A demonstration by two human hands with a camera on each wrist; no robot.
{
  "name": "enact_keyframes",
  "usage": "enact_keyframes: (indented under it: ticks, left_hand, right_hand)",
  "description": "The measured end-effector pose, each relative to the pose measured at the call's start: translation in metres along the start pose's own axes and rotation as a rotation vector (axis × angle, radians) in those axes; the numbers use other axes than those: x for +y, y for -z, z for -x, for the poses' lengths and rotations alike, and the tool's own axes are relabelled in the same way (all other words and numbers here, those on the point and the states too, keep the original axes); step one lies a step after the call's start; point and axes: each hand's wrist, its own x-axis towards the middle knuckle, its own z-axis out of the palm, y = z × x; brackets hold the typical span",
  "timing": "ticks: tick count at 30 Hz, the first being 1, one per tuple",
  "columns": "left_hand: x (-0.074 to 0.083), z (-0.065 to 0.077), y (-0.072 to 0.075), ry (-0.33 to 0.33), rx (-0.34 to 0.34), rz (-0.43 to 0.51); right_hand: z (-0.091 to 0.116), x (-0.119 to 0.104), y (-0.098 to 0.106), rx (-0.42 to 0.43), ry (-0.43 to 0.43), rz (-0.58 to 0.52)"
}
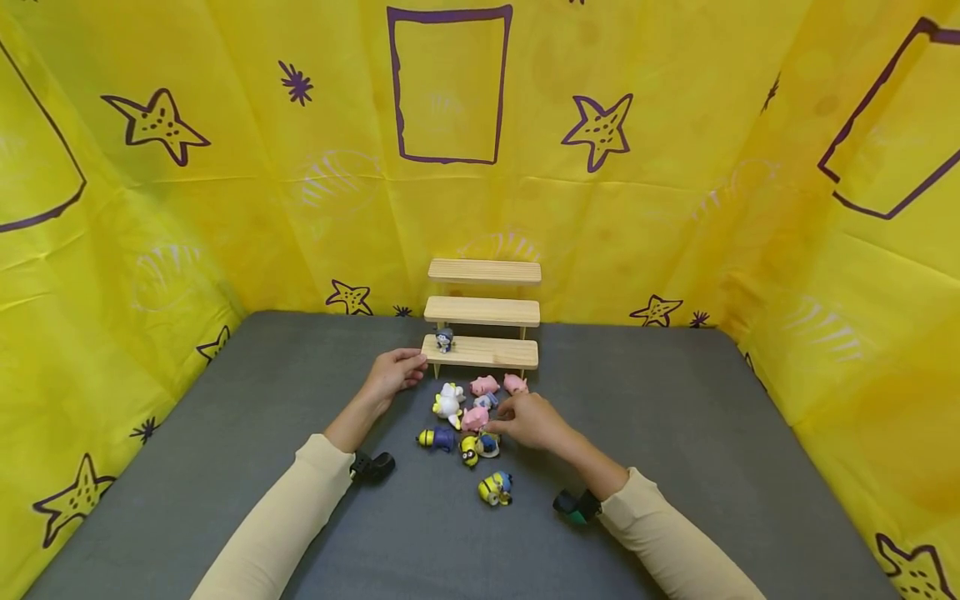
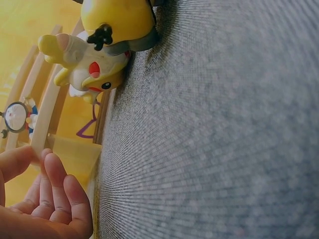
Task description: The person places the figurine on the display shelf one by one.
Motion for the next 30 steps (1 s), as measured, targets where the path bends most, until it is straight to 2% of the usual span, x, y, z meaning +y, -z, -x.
enact_keyframes:
  ticks: [7,14,22,30]
  left_hand:
    - [0.0008,0.001,-0.0007,0.006,0.001,-0.003]
    - [0.001,0.0011,-0.0007,0.001,0.005,-0.002]
    - [-0.0005,0.0013,-0.0008,0.009,0.01,-0.019]
    - [-0.001,0.0011,-0.0004,-0.004,0.01,-0.011]
  right_hand:
    - [-0.0041,-0.0021,-0.009,-0.006,-0.059,-0.011]
    - [-0.0047,-0.0031,-0.0051,-0.069,-0.097,-0.08]
    - [-0.0015,-0.0066,-0.0041,-0.126,-0.106,-0.111]
    - [0.0033,-0.006,-0.001,-0.114,-0.082,-0.178]
